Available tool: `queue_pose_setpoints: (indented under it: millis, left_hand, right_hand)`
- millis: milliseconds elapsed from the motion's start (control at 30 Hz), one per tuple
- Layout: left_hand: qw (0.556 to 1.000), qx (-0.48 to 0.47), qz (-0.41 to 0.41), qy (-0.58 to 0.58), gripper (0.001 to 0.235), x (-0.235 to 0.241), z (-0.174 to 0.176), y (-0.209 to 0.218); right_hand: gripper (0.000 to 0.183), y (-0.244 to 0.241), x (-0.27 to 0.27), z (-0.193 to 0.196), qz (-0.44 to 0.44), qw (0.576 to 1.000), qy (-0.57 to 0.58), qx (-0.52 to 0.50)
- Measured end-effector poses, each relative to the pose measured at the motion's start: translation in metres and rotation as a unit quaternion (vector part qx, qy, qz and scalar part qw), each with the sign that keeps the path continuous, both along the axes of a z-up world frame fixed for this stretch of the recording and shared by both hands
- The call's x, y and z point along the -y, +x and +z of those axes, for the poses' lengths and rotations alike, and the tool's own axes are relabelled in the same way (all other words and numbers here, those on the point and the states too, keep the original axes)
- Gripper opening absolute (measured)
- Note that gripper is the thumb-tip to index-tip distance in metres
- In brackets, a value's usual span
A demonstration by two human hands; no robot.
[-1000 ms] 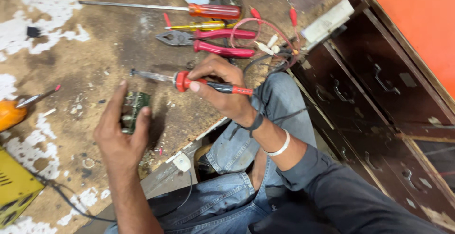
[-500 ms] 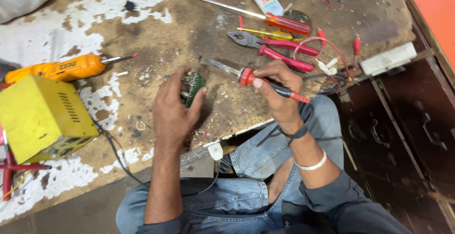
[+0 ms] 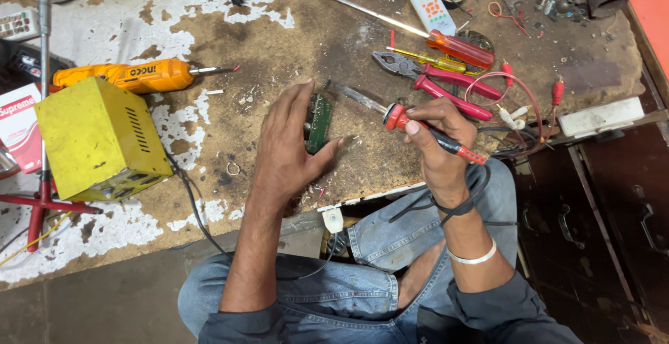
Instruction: The person uses a soldering iron to apply heat to various points on a green circuit board. They hold the board with one hand and the soldering iron with the other, moving between different components on the board.
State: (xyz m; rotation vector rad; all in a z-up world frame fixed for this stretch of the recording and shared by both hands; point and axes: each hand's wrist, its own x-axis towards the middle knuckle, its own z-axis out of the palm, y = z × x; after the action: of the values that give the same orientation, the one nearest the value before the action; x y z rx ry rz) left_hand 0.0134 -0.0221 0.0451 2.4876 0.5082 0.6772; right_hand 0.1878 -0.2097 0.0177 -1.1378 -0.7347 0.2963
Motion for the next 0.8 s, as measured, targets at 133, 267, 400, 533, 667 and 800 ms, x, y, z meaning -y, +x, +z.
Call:
queue_pose_setpoints:
  millis: [133, 267, 400, 533, 667, 800]
  left_hand:
    - [1.000, 0.007, 0.012, -0.026, 0.111, -0.003, 0.003, -0.002]
    - [0.999, 0.007, 0.021, -0.030, 0.115, -0.003, 0.001, -0.006]
    - [0.999, 0.010, 0.027, -0.044, 0.118, -0.010, -0.008, -0.009]
    - [0.998, 0.013, 0.041, -0.036, 0.122, -0.011, -0.025, -0.006]
    - [0.998, -0.003, 0.046, -0.044, 0.124, -0.015, -0.036, -0.003]
    - [0.997, -0.004, 0.055, -0.056, 0.121, -0.017, -0.038, -0.005]
  right_hand:
    - [0.017, -0.001, 0.000, -0.001, -0.003, 1.000, -0.002, -0.004]
    - [0.018, -0.001, 0.001, -0.005, 0.004, 1.000, 0.008, -0.004]
    - [0.020, -0.002, 0.002, -0.008, 0.029, 0.999, 0.020, -0.018]
    - [0.021, -0.002, 0.005, -0.013, 0.040, 0.999, 0.016, 0.001]
    - [0.023, -0.002, 0.006, -0.015, 0.046, 0.999, -0.005, 0.023]
    - [0.022, -0.004, 0.003, -0.012, 0.043, 0.998, -0.016, 0.033]
